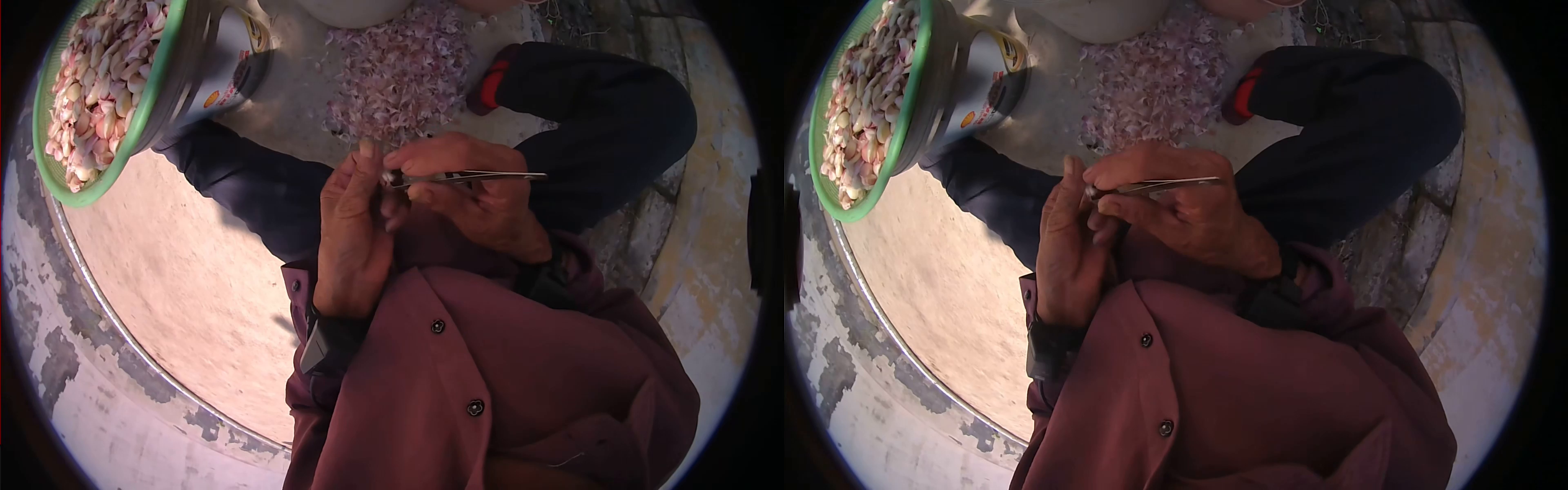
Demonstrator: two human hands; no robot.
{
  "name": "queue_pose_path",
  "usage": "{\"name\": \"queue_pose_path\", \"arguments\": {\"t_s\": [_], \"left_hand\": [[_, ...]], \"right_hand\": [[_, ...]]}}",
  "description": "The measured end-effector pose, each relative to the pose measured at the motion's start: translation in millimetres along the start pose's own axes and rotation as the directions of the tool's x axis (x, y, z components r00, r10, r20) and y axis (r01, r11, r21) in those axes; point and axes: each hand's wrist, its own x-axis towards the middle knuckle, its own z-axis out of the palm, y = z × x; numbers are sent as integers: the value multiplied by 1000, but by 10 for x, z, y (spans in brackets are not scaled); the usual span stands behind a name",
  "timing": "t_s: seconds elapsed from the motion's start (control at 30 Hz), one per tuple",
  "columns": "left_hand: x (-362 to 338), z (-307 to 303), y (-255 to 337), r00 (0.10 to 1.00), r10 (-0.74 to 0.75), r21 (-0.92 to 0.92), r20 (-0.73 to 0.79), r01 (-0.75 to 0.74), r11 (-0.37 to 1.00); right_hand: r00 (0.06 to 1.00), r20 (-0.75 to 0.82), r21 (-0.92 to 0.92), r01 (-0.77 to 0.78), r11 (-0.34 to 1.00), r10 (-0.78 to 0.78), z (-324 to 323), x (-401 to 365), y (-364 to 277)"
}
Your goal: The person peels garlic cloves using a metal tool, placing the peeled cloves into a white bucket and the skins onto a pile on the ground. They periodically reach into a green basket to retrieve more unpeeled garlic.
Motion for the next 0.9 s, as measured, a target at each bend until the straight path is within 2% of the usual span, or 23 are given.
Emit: {"name": "queue_pose_path", "arguments": {"t_s": [0.13, 0.2, 0.23, 0.3, 0.43, 0.5, 0.53, 0.6, 0.67, 0.73, 0.8, 0.87, 0.9], "left_hand": [[3, -1, 2, 1000, 0, 30, 26, 0, 1000], [-2, -15, -2, 999, 10, 46, 43, -12, 999], [8, -42, -12, 998, 8, 50, 57, -10, 999], [20, -70, -17, 997, 3, 54, 73, -7, 999], [-3, -57, -35, 992, 31, 147, 123, -49, 988], [7, -42, -41, 988, 51, 183, 148, -78, 980], [5, -31, -42, 986, 50, 189, 160, -80, 979], [1, 3, -25, 983, 47, 199, 176, -82, 977], [-10, 45, 4, 995, 37, 111, 94, -47, 993], [9, 55, 22, 995, 57, 93, 79, -64, 994], [52, 134, 72, 992, 82, 80, 95, -90, 993], [89, 289, 161, 978, 190, 11, 89, -192, 981], [115, 392, 240, 942, 309, 32, 133, -316, 948]], "right_hand": [[1000, 17, -58, 9, 998, -8, -17, -8, -10], [991, -42, 97, -121, 988, 126, -16, -16, -26], [991, -41, 98, -122, 988, 127, -6, -15, -50], [961, -45, 321, -244, 915, 272, 5, 3, -101], [931, -77, 337, -312, 888, 356, -93, -12, 49], [933, -188, 281, -248, 927, 307, -99, -16, 159], [932, -193, 281, -247, 927, 307, -121, 1, 192], [841, -433, 307, -201, 930, 324, -162, 41, 237], [841, -443, 300, -188, 935, 311, -213, 27, 225], [843, -454, 291, -166, 942, 289, -214, 28, 220], [861, -366, 334, -232, 914, 353, -164, -28, 221], [868, -323, 319, -276, 907, 377, -174, -62, 311], [863, -322, 321, -288, 902, 390, -179, -59, 351]]}}
